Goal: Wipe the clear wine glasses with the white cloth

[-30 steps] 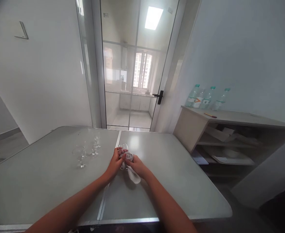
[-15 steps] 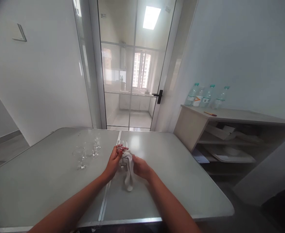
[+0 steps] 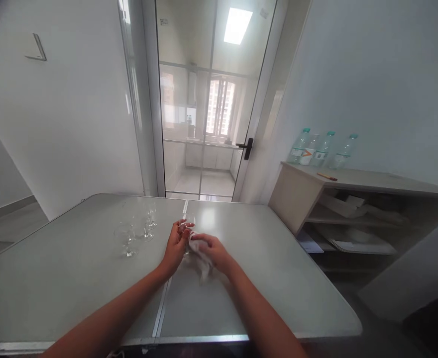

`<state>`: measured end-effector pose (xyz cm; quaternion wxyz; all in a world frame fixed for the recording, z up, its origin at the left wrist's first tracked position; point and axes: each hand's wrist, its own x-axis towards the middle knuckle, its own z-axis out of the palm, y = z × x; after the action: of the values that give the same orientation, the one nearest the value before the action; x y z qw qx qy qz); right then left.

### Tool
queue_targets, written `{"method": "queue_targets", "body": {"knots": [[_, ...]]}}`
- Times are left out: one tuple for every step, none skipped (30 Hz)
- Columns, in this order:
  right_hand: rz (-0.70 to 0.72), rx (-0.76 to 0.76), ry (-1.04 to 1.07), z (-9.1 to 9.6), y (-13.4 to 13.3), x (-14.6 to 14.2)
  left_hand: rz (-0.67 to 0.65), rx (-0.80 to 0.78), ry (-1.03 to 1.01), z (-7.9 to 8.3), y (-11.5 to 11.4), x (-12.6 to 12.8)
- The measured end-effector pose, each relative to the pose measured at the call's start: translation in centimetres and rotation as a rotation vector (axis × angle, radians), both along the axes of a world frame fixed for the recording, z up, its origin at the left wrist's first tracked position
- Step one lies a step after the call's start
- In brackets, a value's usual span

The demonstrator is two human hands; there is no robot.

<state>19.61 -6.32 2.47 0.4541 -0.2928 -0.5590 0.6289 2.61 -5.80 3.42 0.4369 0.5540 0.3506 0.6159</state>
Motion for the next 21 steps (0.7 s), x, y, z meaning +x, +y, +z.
{"method": "queue_targets", "body": {"knots": [[-0.010,0.061,-0.039,0.0,-0.1,-0.3,-0.015,0.011,0.028,-0.1,-0.1,0.1],[-0.010,0.108,-0.066,0.1,-0.1,-0.5,-0.025,0.019,0.060,-0.3,-0.3,0.3],[-0.004,0.140,-0.083,0.1,-0.2,-0.7,-0.030,0.027,0.094,-0.4,-0.4,0.3],[0.002,0.163,-0.093,0.2,-0.2,-0.9,-0.034,0.038,0.127,-0.5,-0.5,0.4],[0.004,0.183,-0.100,0.3,-0.3,-1.0,-0.047,0.052,0.156,-0.6,-0.5,0.4],[0.004,0.199,-0.105,0.3,-0.3,-1.1,-0.065,0.066,0.177,-0.6,-0.6,0.3],[0.000,0.212,-0.107,0.3,-0.3,-1.2,-0.090,0.079,0.193,-0.6,-0.6,0.3],[-0.007,0.221,-0.107,0.2,-0.3,-1.2,-0.118,0.090,0.207,-0.6,-0.7,0.2],[-0.015,0.227,-0.106,0.2,-0.2,-1.2,-0.144,0.100,0.221,-0.6,-0.7,0.2],[-0.023,0.230,-0.105,0.0,-0.2,-1.2,-0.161,0.107,0.235,-0.5,-0.8,0.1],[-0.027,0.229,-0.104,-0.1,-0.1,-1.1,-0.167,0.114,0.251,-0.5,-0.8,0.1],[-0.026,0.220,-0.103,-0.3,0.0,-1.0,-0.162,0.123,0.265,-0.4,-0.8,0.1],[-0.016,0.201,-0.096,-0.4,0.0,-0.9,-0.151,0.129,0.272,-0.4,-0.8,0.1],[0.004,0.168,-0.081,-0.5,0.0,-0.8,-0.134,0.128,0.264,-0.3,-0.8,0.2],[0.027,0.129,-0.060,-0.6,0.1,-0.7,-0.116,0.116,0.239,-0.2,-0.8,0.2],[0.048,0.091,-0.037,-0.6,0.1,-0.6,-0.103,0.095,0.203,0.0,-0.7,0.2],[0.063,0.062,-0.020,-0.5,0.1,-0.5,-0.095,0.072,0.163,0.1,-0.7,0.2],[0.071,0.052,-0.014,-0.4,0.0,-0.5,-0.089,0.055,0.125,0.3,-0.7,0.2],[0.072,0.064,-0.022,-0.3,0.0,-0.5,-0.083,0.048,0.094,0.4,-0.8,0.1],[0.070,0.092,-0.041,0.0,-0.1,-0.5,-0.082,0.054,0.079,0.6,-0.9,0.1],[0.065,0.131,-0.067,0.2,-0.1,-0.6,-0.076,0.069,0.079,0.8,-1.0,0.0]]}}
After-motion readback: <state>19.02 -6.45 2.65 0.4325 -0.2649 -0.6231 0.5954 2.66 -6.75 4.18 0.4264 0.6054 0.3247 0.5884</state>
